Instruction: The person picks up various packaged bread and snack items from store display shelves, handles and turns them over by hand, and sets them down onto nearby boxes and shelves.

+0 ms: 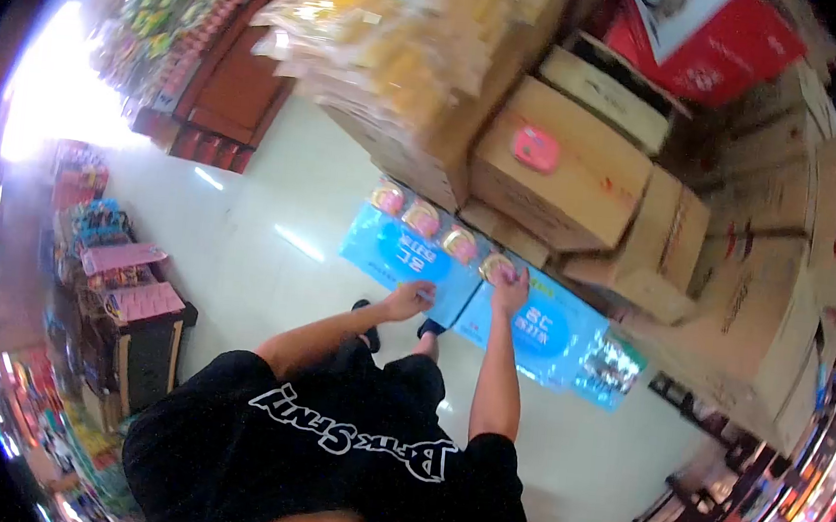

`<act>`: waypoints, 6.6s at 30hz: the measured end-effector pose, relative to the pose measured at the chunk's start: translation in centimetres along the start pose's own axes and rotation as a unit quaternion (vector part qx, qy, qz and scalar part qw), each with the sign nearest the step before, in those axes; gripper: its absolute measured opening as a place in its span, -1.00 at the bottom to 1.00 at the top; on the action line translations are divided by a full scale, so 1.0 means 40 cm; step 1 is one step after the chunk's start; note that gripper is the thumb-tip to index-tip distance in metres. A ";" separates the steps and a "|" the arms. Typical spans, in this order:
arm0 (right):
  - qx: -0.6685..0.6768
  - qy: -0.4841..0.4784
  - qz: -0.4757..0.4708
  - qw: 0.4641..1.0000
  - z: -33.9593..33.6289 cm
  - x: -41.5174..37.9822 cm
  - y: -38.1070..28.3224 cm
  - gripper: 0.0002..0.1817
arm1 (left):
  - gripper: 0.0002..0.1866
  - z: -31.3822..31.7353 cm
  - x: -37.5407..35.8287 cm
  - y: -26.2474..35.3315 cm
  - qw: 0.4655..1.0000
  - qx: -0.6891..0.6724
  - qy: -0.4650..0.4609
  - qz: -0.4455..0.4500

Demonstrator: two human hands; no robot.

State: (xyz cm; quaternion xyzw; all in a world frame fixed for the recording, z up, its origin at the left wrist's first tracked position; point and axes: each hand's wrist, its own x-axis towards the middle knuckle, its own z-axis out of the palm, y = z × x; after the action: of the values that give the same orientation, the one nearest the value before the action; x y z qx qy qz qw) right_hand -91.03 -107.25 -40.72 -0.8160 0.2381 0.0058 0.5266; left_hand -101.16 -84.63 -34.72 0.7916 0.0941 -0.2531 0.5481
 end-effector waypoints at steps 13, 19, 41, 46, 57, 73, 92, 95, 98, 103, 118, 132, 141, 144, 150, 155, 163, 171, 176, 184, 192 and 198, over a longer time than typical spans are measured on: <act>-0.253 0.042 -0.074 0.964 0.123 -0.341 -0.036 -0.35 | -0.65 -0.425 -0.383 -0.529 0.964 -0.030 0.155 -0.215; -0.314 -0.053 -0.035 0.947 0.315 -0.584 -0.030 -0.33 | -0.65 -0.628 -0.416 -0.702 0.965 -0.057 0.132 -0.220; -0.432 -0.143 -0.008 0.890 0.378 -0.811 -0.159 -0.30 | -0.21 -0.996 -0.319 -0.802 0.918 -0.144 0.172 -0.326; -0.402 -0.173 -0.049 0.898 0.452 -0.816 -0.240 -0.29 | -0.48 -1.027 -0.274 -0.780 0.926 -0.248 0.197 -0.205; -0.418 -0.185 -0.050 0.888 0.583 -0.765 -0.276 -0.37 | -0.56 -1.088 -0.335 -0.632 0.922 -0.268 0.225 -0.167; -0.247 -0.186 -0.130 0.942 1.105 -0.446 -0.445 -0.71 | -0.67 -1.397 -0.142 -0.567 0.895 -0.286 0.224 -0.260; -0.056 -0.247 0.050 0.966 1.509 0.075 -0.763 -0.95 | -0.78 -1.886 0.227 -0.536 0.784 -0.467 0.335 -0.233; -0.082 -0.244 0.051 0.965 1.557 0.112 -0.864 -0.95 | -0.81 -1.944 0.304 -0.559 0.771 -0.508 0.327 -0.203; -0.105 -0.246 0.063 0.962 1.631 0.192 -0.930 -0.95 | -0.86 -2.027 0.397 -0.524 0.722 -0.560 0.352 -0.201; -0.168 -0.261 0.052 0.949 1.723 0.364 -0.969 -0.94 | -0.91 -2.194 0.582 -0.474 0.723 -0.591 0.309 -0.180; -0.177 -0.287 0.029 0.941 2.124 0.603 -1.385 -0.76 | -0.86 -2.520 0.924 -0.285 0.802 -0.535 0.244 -0.104; -0.156 -0.381 -0.178 0.894 2.660 0.997 -1.731 -0.72 | -0.52 -2.803 1.227 -0.058 0.743 -0.514 0.415 -0.108; -0.109 -0.488 -0.254 0.828 2.892 1.007 -2.132 -0.62 | -0.40 -3.012 1.363 0.242 0.721 -0.355 0.581 -0.128; -0.053 -0.514 -0.285 0.807 2.942 0.958 -2.264 -0.68 | -0.43 -3.089 1.402 0.265 0.711 -0.354 0.599 -0.103; -0.004 -0.523 -0.328 0.787 3.088 0.916 -2.423 -0.69 | -0.68 -3.269 1.439 0.283 0.694 -0.414 0.588 -0.026; -0.028 -0.518 -0.402 0.755 3.189 0.882 -2.521 -0.68 | -0.75 -3.422 1.491 0.252 0.650 -0.525 0.549 0.024; -0.112 -0.451 -0.556 0.690 3.320 0.837 -2.613 -0.55 | -0.45 -3.566 1.567 0.232 0.669 -0.495 0.553 -0.031; -0.161 -0.511 -0.527 0.659 3.387 0.827 -2.632 -0.56 | -0.24 -3.590 1.684 0.112 0.709 -0.404 0.571 -0.093; -0.182 -0.588 -0.489 0.618 3.403 0.849 -2.662 -0.58 | -0.28 -3.625 1.637 0.192 0.718 -0.420 0.542 -0.122; -0.095 -0.661 -0.385 0.637 3.409 0.931 -2.667 -0.36 | -0.40 -3.595 1.630 0.385 0.602 -0.410 0.675 -0.123; -0.064 -0.744 -0.280 0.603 3.364 0.970 -2.767 -0.24 | -0.40 -3.488 1.706 0.310 0.506 -0.299 0.802 -0.106; -0.039 -0.822 -0.257 0.507 3.360 0.956 -2.760 -0.30 | -0.39 -3.473 1.626 0.484 0.489 -0.410 0.768 -0.060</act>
State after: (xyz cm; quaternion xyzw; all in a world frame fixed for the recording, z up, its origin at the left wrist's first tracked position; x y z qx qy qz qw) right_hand 18.86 30.66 -15.91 -0.4908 -0.5222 0.5475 0.4320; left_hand 4.00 26.78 -13.97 0.3509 0.6185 0.4897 0.5045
